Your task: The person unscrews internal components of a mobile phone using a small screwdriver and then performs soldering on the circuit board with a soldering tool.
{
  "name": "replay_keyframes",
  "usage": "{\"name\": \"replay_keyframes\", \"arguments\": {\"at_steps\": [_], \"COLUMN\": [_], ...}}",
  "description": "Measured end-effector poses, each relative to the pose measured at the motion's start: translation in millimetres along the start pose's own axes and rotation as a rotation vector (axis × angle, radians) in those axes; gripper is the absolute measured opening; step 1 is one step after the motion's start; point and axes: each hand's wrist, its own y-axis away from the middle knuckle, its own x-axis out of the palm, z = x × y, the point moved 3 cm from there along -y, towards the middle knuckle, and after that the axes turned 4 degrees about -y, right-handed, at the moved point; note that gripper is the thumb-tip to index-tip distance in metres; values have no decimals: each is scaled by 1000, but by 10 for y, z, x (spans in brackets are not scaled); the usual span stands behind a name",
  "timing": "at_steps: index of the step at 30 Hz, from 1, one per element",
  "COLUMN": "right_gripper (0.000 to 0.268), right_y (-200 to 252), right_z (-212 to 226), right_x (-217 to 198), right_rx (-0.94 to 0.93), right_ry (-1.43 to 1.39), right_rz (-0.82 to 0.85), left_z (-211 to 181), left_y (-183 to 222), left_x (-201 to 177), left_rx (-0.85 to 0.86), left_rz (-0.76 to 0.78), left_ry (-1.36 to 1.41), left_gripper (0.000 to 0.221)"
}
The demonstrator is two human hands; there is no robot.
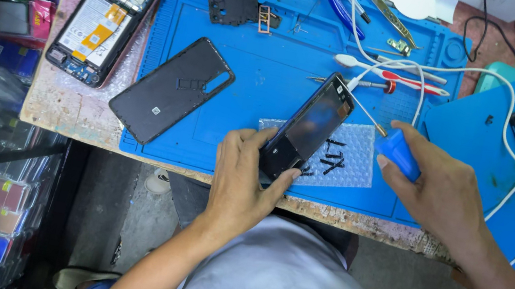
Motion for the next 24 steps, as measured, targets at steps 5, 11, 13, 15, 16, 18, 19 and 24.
{"name": "replay_keyframes", "arguments": {"at_steps": [5,11,13,15,16,18,19,24], "right_gripper": [54,56,56,56,56,56,55,55], "right_y": [-26,-7,7,18,27,47,47,62], "right_z": [-2,15,24,47,55,69,78,95], "right_x": [-28,-76,-70,-63,-55,-27,-19,-1], "right_rx": [2,9,35,23,29,39,11,-25], "right_ry": [18,63,62,48,41,23,24,5], "right_rz": [1,0,7,-3,-2,4,-6,-15], "left_z": [57,120,131,139,142,157,160,180], "left_y": [5,-19,-19,-18,-20,-18,-16,-1], "left_x": [18,54,78,78,83,87,88,101], "left_rx": [58,55,15,-1,-11,-33,-26,-5], "left_rz": [-14,18,46,59,61,66,55,45], "left_ry": [120,228,257,266,277,295,295,285], "left_gripper": [60,54,52,50,50,50,50,52]}}
